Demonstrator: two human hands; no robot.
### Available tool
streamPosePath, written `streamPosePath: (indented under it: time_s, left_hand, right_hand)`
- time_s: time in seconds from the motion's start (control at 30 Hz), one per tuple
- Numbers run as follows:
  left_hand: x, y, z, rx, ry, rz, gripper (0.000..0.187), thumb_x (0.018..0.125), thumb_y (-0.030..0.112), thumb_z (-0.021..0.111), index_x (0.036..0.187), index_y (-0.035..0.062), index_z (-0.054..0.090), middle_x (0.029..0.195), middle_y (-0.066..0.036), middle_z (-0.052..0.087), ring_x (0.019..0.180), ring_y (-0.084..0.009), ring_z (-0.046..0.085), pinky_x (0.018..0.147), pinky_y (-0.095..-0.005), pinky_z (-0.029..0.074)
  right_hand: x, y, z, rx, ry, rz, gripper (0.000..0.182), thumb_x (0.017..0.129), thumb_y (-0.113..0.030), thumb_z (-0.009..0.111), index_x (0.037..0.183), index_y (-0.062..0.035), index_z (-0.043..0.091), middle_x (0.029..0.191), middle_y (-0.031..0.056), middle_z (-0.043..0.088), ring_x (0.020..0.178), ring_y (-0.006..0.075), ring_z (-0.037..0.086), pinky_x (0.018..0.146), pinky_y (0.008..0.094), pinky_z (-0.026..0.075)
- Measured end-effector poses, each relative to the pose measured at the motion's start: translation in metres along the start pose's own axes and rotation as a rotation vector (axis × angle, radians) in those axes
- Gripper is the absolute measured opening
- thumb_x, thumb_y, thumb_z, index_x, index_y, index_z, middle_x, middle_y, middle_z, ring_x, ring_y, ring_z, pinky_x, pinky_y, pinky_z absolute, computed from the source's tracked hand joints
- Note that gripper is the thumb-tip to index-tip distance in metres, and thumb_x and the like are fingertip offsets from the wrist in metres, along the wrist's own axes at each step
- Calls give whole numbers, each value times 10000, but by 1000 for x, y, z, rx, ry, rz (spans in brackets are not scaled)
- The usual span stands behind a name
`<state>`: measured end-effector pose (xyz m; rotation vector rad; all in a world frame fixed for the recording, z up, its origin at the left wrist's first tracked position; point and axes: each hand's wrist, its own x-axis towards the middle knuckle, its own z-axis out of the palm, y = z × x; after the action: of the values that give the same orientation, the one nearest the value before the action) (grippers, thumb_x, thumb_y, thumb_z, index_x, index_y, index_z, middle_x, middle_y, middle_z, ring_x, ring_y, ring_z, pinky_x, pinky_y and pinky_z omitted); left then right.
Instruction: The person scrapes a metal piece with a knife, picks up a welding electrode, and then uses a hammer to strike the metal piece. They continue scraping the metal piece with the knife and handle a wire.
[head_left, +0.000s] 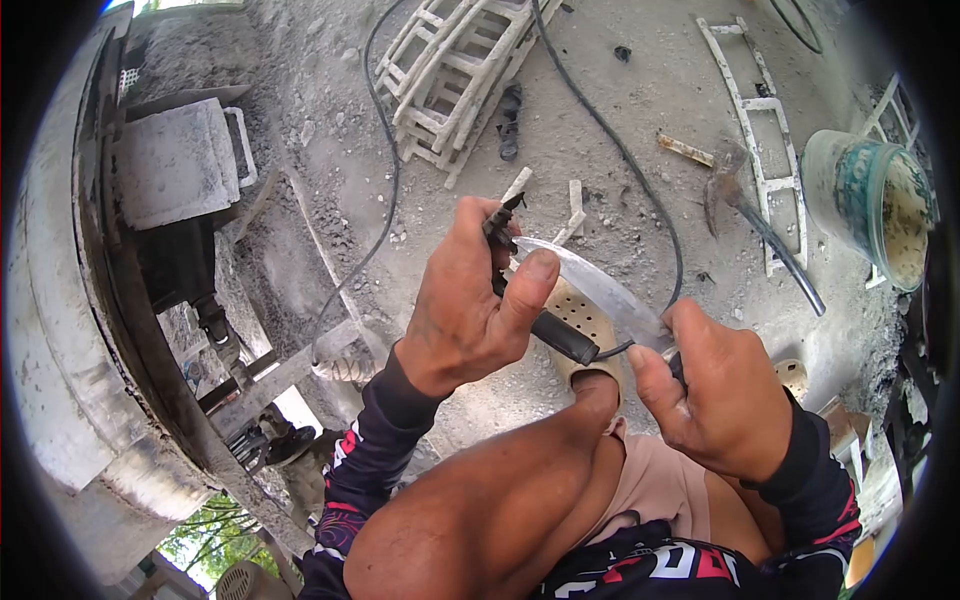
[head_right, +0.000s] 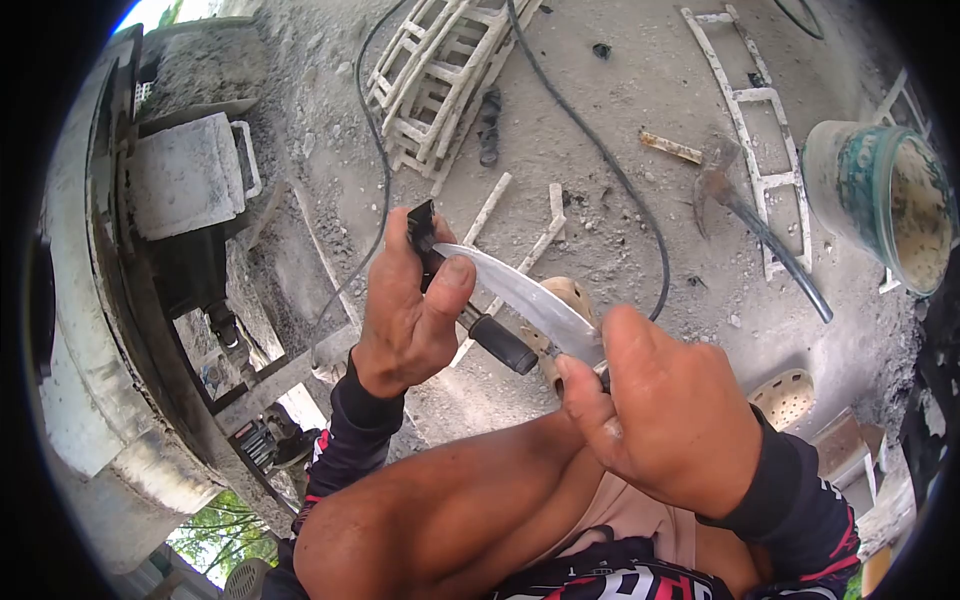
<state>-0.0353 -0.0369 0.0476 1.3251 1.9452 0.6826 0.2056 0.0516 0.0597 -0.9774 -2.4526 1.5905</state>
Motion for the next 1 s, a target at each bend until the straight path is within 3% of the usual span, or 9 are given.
streamPosePath:
  time_s: [0.27, 0.4, 0.5, 0.57, 0.6, 0.67, 0.73, 0.83, 1.0]
  left_hand:
    - [1, -2, 2, -11, 3, -11, 486, 968, 420, 641, 1101, -23, 490, 772, -130, 543, 709, -249, 570, 659, -394, 468]
    - [1, -4, 6, -35, -2, -32, 450, 975, 396, 616, 1099, -18, 492, 760, -120, 529, 680, -226, 541, 652, -382, 456]
    - [6, -5, 19, -158, 47, -36, 420, 1002, 370, 547, 1147, -21, 501, 805, -74, 523, 729, -167, 500, 703, -323, 433]
    - [6, -14, 31, -636, 112, -170, 396, 1034, 319, 459, 1226, -23, 523, 879, -25, 510, 803, -119, 455, 769, -270, 395]
    - [6, -17, 32, -644, 113, -164, 396, 1034, 319, 459, 1226, -23, 523, 879, -25, 510, 803, -119, 455, 769, -270, 395]
    - [2, -23, 31, -616, 76, -168, 452, 1036, 326, 417, 1325, -6, 520, 991, -27, 515, 954, -129, 490, 902, -275, 393]
    - [-1, -26, 34, -578, 67, -153, 406, 1077, 256, 386, 1347, -4, 540, 1011, -28, 548, 916, -115, 488, 888, -265, 408]
    - [-4, -31, 47, -421, 91, -185, 329, 1095, 179, 511, 1360, -5, 580, 1108, -39, 631, 928, -87, 559, 867, -226, 449]
    - [-13, -59, 75, -595, 1, -146, 353, 1003, 2, 644, 1350, -22, 584, 1200, -79, 652, 1072, -145, 641, 944, -308, 526]
  right_hand:
    - [12, 5, -14, 493, -293, 185, 303, 982, -215, 652, 884, 23, 493, 598, 242, 568, 579, 474, 593, 524, 521, 439]
    - [7, 14, -1, 285, -94, 36, 311, 984, -227, 660, 884, 22, 502, 589, 232, 556, 534, 435, 579, 506, 475, 427]
    - [16, 29, -14, 134, -51, -34, 353, 962, -266, 705, 934, 33, 519, 561, 184, 526, 478, 335, 555, 495, 427, 420]
    - [21, 33, -33, 305, -142, 119, 393, 924, -268, 742, 1023, 35, 513, 573, 105, 538, 476, 215, 532, 488, 379, 418]
    - [20, 35, -40, 296, -140, 120, 393, 924, -268, 742, 1023, 35, 513, 573, 105, 538, 476, 215, 532, 488, 379, 418]
    - [19, 41, -52, 604, -163, 420, 425, 907, -264, 748, 1085, 28, 495, 634, 48, 581, 522, 157, 569, 463, 334, 408]
    - [21, 50, -55, 692, -226, 515, 364, 939, -236, 698, 1118, 0, 485, 787, 65, 640, 591, 133, 614, 449, 278, 431]
    - [23, 72, -39, 918, -150, 464, 255, 1019, -236, 592, 1123, -14, 526, 996, 134, 648, 716, 159, 689, 499, 270, 558]
    - [26, 95, -21, 1181, -137, 567, 325, 1048, -291, 559, 1159, 14, 565, 986, 115, 655, 728, 157, 700, 537, 267, 572]
